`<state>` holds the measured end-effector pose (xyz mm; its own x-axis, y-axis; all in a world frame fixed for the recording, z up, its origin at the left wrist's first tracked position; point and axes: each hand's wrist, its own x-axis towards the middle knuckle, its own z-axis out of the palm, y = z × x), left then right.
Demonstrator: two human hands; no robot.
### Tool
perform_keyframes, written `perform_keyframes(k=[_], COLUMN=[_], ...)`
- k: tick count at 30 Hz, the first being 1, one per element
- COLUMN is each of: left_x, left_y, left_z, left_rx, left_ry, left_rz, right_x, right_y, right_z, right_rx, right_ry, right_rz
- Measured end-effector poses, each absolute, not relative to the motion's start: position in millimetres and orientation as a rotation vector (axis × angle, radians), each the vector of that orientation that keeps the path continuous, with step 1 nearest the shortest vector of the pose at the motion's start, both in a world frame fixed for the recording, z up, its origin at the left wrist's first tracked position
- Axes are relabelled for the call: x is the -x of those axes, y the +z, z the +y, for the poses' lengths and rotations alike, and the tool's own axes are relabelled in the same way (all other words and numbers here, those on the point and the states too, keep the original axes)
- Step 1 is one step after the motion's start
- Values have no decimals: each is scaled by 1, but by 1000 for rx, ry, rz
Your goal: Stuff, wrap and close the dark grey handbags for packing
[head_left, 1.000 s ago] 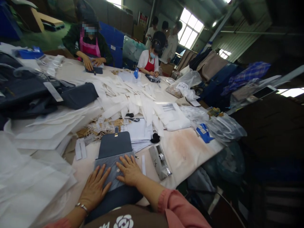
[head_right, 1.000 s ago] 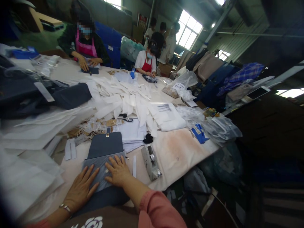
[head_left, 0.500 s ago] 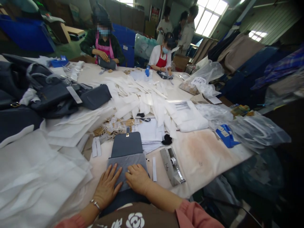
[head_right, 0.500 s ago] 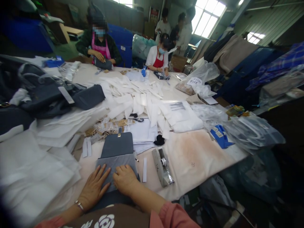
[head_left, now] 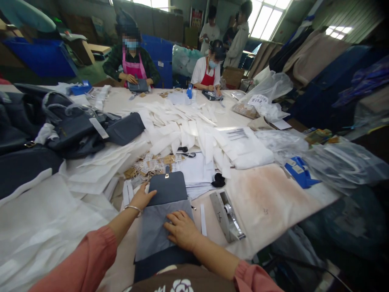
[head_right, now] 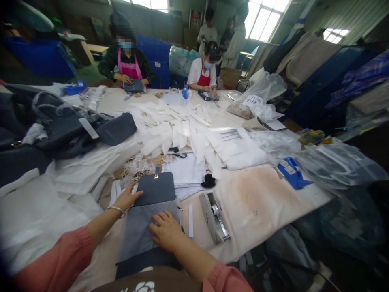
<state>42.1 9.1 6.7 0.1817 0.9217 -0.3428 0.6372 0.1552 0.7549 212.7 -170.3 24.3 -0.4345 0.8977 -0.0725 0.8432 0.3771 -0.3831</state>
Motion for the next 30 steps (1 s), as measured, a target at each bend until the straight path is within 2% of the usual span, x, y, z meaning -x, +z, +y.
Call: perform_keyframes(k=[5,9,13,19,30], left_x=[-65,-69,-66,-74,-91], left_y=[2,23,58,94,73], left_z=[40,43,30,-32,-93], left_rx=[-1296,-1306,-1787,-2717,-2798], left_ry=[421,460,322,-86,-76], left_rz=[1552,1394,1188,1005,1036], right_x=[-213,-213,-213,-211,-209], right_y=[24,23,21,15,5], right_z=[-173,-176,-178,-181,-187], right_rx=[1600,1606,1604,1593,1606], right_ry=[542,534,508,467,348], right_rz=[-2450,-2440,-2443,-2461,-2426])
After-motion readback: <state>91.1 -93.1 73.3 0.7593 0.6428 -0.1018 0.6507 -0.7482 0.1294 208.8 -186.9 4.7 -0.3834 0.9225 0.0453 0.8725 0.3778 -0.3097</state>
